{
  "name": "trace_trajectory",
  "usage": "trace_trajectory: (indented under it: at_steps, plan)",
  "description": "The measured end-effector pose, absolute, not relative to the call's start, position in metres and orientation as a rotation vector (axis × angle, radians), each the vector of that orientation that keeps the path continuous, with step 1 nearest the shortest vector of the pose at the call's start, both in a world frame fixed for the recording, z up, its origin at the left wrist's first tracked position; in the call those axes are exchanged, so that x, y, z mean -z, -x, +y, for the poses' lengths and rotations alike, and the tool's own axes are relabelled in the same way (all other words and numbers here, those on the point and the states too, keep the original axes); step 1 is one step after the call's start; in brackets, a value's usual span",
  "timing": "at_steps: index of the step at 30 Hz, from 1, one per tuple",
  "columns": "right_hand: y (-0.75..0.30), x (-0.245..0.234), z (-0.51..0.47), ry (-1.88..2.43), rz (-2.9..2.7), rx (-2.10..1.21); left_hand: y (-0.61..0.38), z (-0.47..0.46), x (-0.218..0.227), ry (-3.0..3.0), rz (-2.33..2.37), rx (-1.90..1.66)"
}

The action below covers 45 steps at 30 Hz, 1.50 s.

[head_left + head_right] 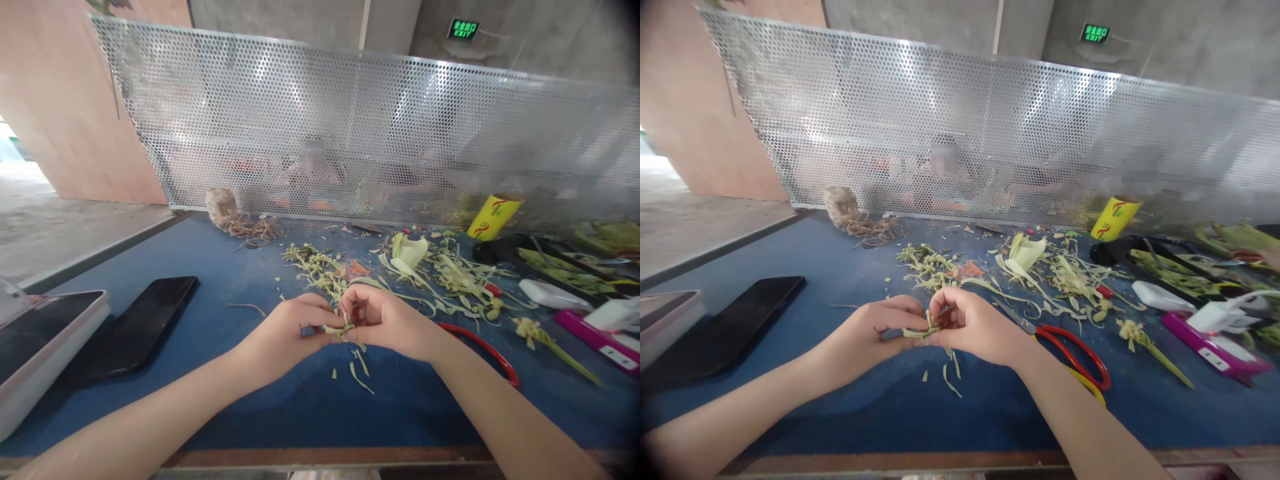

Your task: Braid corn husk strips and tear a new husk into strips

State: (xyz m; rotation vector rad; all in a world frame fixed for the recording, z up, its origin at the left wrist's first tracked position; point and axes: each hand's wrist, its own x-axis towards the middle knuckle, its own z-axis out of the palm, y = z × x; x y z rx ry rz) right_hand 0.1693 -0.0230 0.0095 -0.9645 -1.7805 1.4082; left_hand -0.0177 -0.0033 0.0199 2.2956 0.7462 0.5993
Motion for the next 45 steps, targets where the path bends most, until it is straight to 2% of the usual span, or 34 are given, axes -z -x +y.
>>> trace_trajectory:
  at_steps: [7, 17, 30, 41, 45]
  plan:
    - [-0.170, -0.009, -0.024, 1.062, -1.857, -1.333, 0.020, -0.005, -0.023, -2.389, 0.648, -0.516]
    - [-0.171, -0.009, -0.027, 1.034, -1.917, -1.366, 0.019, -0.002, -0.023, -2.164, 0.669, -0.449]
    - [-0.156, -0.003, -0.025, 0.907, -1.581, -1.317, 0.016, 0.004, -0.009, -1.552, 0.709, -0.751]
    - [-0.154, -0.004, -0.021, 0.797, -1.350, -1.158, 0.015, -0.001, -0.017, -1.448, 0.714, -0.831]
    - [-0.155, -0.007, -0.022, 0.807, -1.371, -1.246, 0.015, -0.002, -0.017, -1.477, 0.711, -0.841]
